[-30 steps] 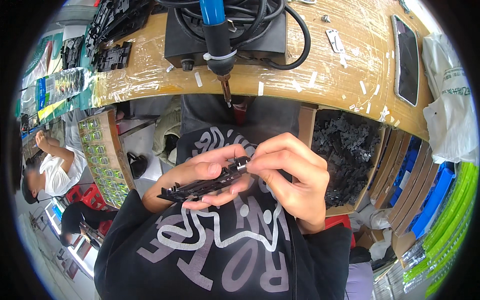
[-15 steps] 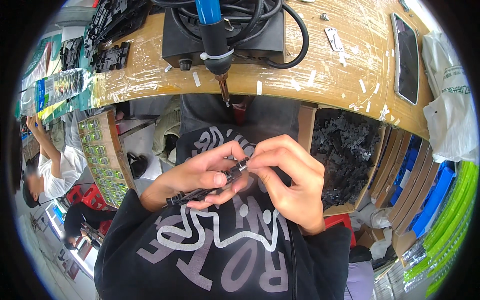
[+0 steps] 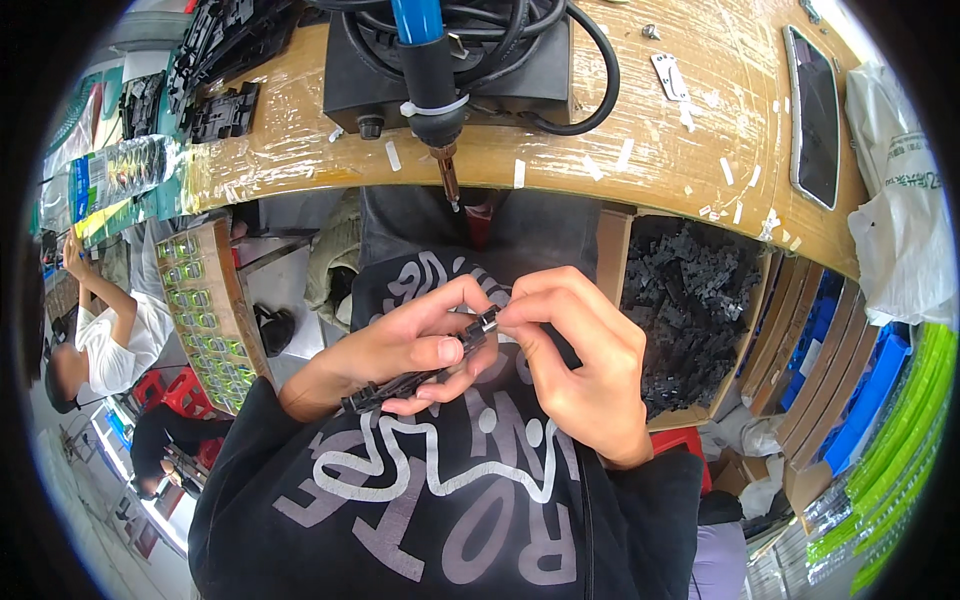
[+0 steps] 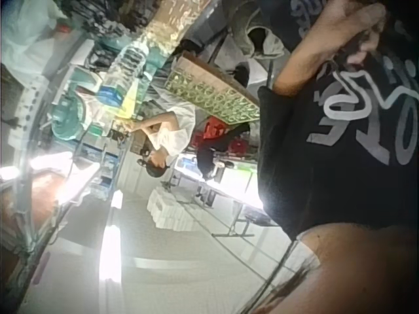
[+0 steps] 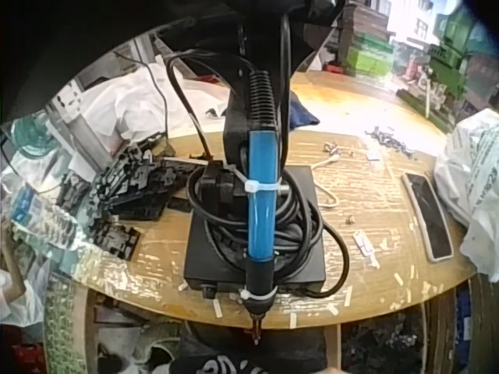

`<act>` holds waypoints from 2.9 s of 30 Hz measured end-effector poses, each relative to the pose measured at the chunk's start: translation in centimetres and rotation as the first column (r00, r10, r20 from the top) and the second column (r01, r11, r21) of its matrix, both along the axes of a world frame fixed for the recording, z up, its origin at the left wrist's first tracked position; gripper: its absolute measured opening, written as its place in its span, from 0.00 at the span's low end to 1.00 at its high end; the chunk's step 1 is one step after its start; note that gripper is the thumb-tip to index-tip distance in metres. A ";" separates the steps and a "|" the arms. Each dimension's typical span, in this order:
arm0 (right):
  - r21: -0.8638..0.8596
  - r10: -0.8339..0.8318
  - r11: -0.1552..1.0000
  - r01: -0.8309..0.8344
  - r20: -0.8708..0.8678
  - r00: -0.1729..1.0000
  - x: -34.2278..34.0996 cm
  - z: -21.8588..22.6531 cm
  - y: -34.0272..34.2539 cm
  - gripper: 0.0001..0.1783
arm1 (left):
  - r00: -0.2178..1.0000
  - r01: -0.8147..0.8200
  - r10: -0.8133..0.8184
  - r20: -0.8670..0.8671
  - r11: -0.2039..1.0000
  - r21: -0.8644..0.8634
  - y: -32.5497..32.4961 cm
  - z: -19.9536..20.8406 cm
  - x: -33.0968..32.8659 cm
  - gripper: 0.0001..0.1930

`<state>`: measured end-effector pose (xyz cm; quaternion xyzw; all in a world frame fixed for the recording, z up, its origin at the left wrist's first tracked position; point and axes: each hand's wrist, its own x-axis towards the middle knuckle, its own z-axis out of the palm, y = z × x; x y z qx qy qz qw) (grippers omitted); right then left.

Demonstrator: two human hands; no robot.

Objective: The person assembles small black plastic electronic housings by inserting tiny components into slots and pressing them into place. They repeatedly pick up housings from a pile, insert parts, and place the assembled units into a cardboard box. The work is performed at a cluttered workbench with a soldering iron visible but not used.

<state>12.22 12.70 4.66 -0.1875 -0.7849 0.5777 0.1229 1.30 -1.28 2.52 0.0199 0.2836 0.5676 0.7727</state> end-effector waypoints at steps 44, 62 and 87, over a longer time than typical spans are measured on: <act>0.005 0.005 1.000 -0.005 -0.141 0.990 1.0 -1.5 -0.7 0.12 | 0.788 0.101 0.000 -0.616 0.986 0.129 -0.1 -0.8 0.0 0.24; 0.129 0.094 0.989 -0.068 -0.207 0.974 1.8 -2.1 -0.8 0.14 | 0.814 0.248 -0.171 -0.555 0.967 0.065 0.0 -0.2 -0.7 0.24; -0.530 -0.083 0.837 0.140 0.129 0.988 -0.7 -5.4 -2.0 0.14 | 0.732 -0.391 0.289 -0.618 0.920 -0.033 -0.4 -3.2 -0.6 0.07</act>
